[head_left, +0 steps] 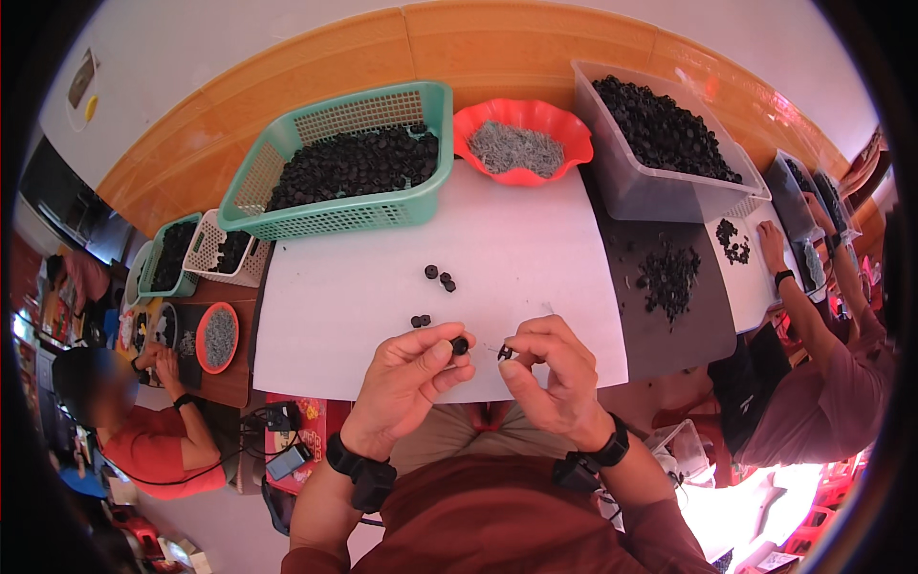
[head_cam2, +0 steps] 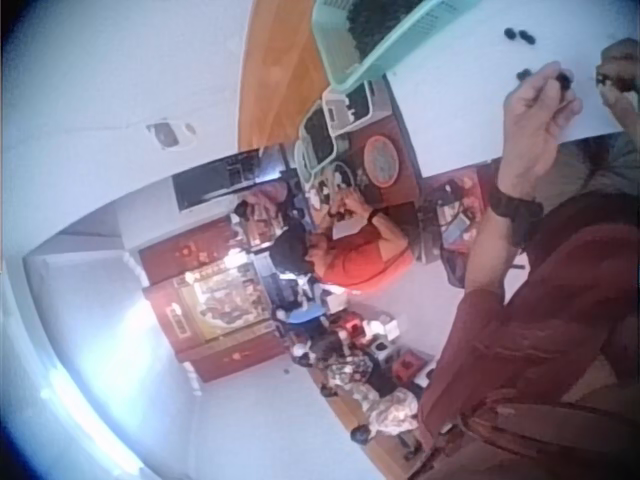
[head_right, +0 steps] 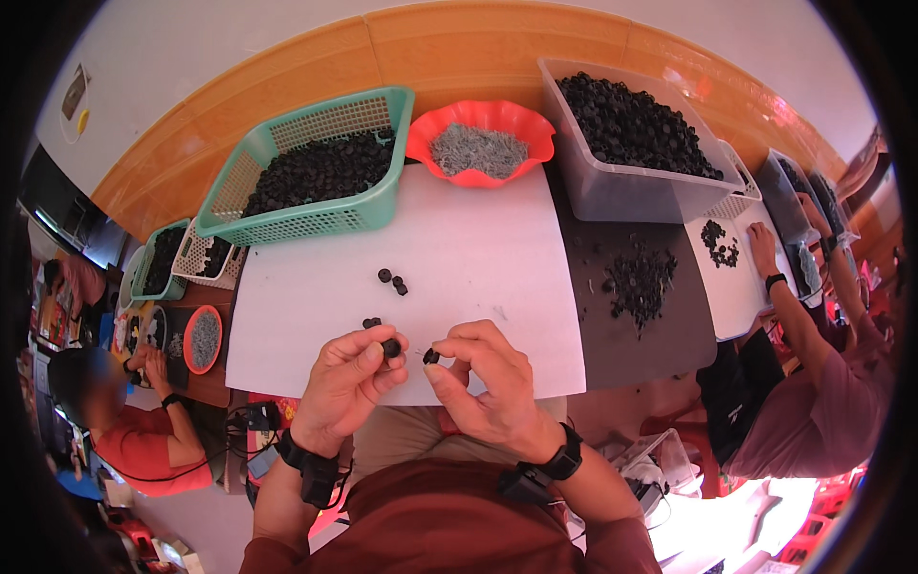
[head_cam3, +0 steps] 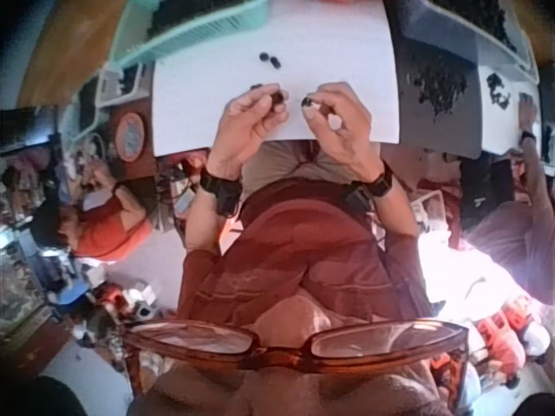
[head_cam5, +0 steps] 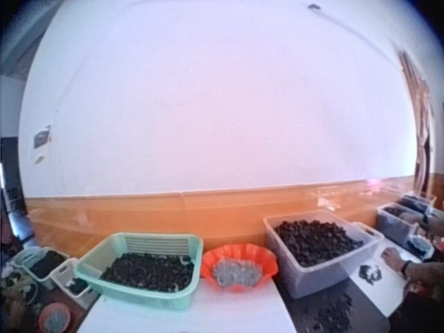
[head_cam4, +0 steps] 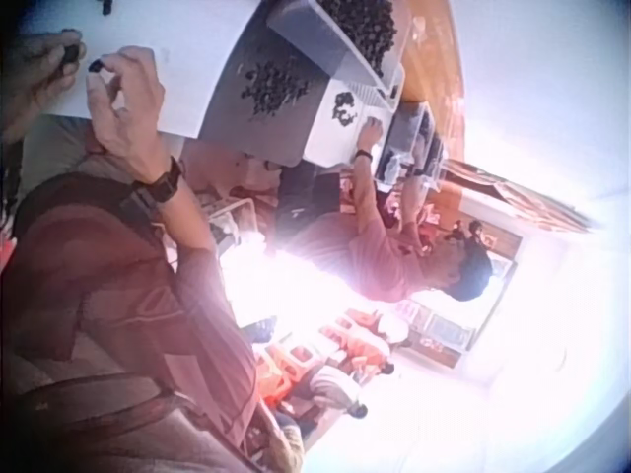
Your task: The worker is assembling small black plastic components by inserting metal pins into them at a manufacturing table.
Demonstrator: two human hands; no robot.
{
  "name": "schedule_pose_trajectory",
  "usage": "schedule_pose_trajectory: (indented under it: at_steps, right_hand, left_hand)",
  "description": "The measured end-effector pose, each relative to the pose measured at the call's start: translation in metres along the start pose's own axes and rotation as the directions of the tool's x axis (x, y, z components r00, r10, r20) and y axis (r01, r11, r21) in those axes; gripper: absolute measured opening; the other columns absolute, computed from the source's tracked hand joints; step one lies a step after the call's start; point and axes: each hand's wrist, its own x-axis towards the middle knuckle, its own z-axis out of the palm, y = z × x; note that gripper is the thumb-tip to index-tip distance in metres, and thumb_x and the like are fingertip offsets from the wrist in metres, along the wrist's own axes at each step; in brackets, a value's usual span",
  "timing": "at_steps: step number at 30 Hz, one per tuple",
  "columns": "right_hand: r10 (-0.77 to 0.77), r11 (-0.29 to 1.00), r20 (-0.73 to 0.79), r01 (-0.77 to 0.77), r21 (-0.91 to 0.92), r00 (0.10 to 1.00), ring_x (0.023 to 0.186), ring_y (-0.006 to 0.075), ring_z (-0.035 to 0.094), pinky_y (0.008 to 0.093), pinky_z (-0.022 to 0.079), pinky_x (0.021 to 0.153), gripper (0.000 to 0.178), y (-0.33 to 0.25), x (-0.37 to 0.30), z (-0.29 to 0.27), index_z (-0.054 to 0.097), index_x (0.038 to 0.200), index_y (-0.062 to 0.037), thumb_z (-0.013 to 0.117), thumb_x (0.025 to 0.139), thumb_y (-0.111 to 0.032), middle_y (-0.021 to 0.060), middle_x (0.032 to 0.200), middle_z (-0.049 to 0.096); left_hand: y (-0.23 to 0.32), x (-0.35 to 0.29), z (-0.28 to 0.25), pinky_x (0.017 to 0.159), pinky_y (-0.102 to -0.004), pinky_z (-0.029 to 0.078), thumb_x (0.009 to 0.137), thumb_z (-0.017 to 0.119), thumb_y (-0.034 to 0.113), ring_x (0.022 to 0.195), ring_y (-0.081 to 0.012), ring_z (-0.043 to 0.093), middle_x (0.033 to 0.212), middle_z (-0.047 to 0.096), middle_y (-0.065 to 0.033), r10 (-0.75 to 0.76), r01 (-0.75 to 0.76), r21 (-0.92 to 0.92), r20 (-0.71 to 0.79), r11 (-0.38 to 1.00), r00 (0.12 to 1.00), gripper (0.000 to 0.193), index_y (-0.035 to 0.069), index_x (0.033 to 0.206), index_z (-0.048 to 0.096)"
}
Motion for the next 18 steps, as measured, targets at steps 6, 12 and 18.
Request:
schedule_pose_trajectory:
  at_steps: [6,12,18]
  right_hand:
    - [-0.007,1.000,0.045,0.008,-0.022,0.999,0.061,0.0120,0.064,0.0255,0.051,0.051,0.026,-0.0009,0.0004,0.0020,0.064,0.107,0.0011,0.076,0.083,0.001,0.0120,0.098,0.063]
    - [-0.008,0.998,0.092,0.015,-0.067,0.996,0.060,0.0144,0.064,0.0264,0.052,0.048,0.028,-0.0027,0.0017,0.0022,0.063,0.107,-0.0016,0.077,0.083,-0.001,0.0097,0.098,0.061]
    - [0.008,0.995,0.130,0.004,-0.096,0.992,0.057,0.0167,0.060,0.0281,0.050,0.046,0.028,-0.0042,0.0008,0.0015,0.063,0.108,-0.0022,0.077,0.083,-0.004,0.0094,0.096,0.061]
  left_hand:
    - [-0.0044,0.0017,0.0011,0.090,-0.0321,0.062,0.101,0.060,0.007,0.098,-0.0168,0.071,0.119,0.068,-0.0158,0.012,-0.009,-0.044,0.066,0.999,0.998,0.023,-0.001,0.122,0.064]
    - [-0.0077,0.0017,0.0016,0.089,-0.0326,0.062,0.101,0.061,0.006,0.097,-0.0163,0.072,0.115,0.070,-0.0147,-0.002,0.002,-0.007,0.076,1.000,0.997,0.021,-0.002,0.120,0.064]
    - [-0.0111,0.0009,0.0034,0.088,-0.0324,0.062,0.101,0.061,0.006,0.096,-0.0157,0.071,0.112,0.071,-0.0125,0.003,-0.002,-0.008,0.063,1.000,0.998,0.022,-0.002,0.121,0.066]
